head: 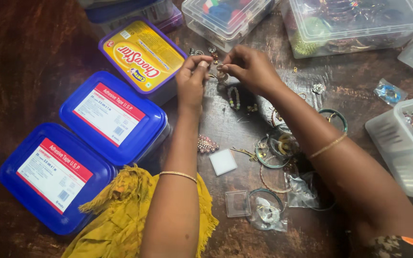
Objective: The person sorts various items of jewelry on a table, placing them into a divided plastic storage container. The person handles earrings, bangles, and necklaces, placing some into the container and leaving others on the table surface.
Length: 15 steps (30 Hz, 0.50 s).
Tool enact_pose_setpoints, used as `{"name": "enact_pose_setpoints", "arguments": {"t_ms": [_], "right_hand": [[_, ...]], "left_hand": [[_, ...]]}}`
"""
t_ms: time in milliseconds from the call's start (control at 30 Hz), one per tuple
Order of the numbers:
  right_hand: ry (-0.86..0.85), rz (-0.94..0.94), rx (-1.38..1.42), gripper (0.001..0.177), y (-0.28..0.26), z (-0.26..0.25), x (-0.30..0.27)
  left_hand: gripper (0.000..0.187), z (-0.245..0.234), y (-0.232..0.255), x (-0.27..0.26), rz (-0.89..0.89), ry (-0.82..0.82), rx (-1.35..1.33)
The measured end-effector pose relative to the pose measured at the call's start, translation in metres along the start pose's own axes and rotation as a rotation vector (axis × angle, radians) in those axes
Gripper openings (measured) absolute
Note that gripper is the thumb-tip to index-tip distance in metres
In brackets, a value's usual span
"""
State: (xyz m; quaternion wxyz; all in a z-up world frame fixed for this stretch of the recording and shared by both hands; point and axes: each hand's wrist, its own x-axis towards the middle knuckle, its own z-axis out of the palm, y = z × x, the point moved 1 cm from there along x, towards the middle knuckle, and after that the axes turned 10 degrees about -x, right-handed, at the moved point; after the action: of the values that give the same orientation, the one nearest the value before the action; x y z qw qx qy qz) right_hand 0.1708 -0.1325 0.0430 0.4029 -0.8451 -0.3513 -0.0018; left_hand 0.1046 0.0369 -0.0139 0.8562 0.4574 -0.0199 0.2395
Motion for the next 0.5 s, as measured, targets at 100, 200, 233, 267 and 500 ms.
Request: {"name": "enact_pose_setpoints", "arguments": {"t_ms": [100,200,233,267,500], "right_hand": [[-0.034,0.039,0.051,0.016,0.008,0.014,0.012],[-0.018,0.077,-0.023,0.015,0.013,0.026,0.019],[-0.016,0.115,-0.041,0.016,0.014,0.028,0.022],[-0.014,0.153,-0.059,0.018,0.015,0.03,0.023],[0.027,-0.089,-0.084,0.02,0.019,-0.001,0.001]], "left_hand": [[0.015,0.004,0.008,-0.006,0.426,0.08,0.406],[0.014,0.01,0.014,-0.01,0.404,0.153,0.418],[0.014,0.012,0.016,-0.01,0.404,0.15,0.418],[0.014,0.013,0.017,-0.01,0.431,0.157,0.434],[0.016,0.013,0.016,-0.01,0.297,0.192,0.42]]}}
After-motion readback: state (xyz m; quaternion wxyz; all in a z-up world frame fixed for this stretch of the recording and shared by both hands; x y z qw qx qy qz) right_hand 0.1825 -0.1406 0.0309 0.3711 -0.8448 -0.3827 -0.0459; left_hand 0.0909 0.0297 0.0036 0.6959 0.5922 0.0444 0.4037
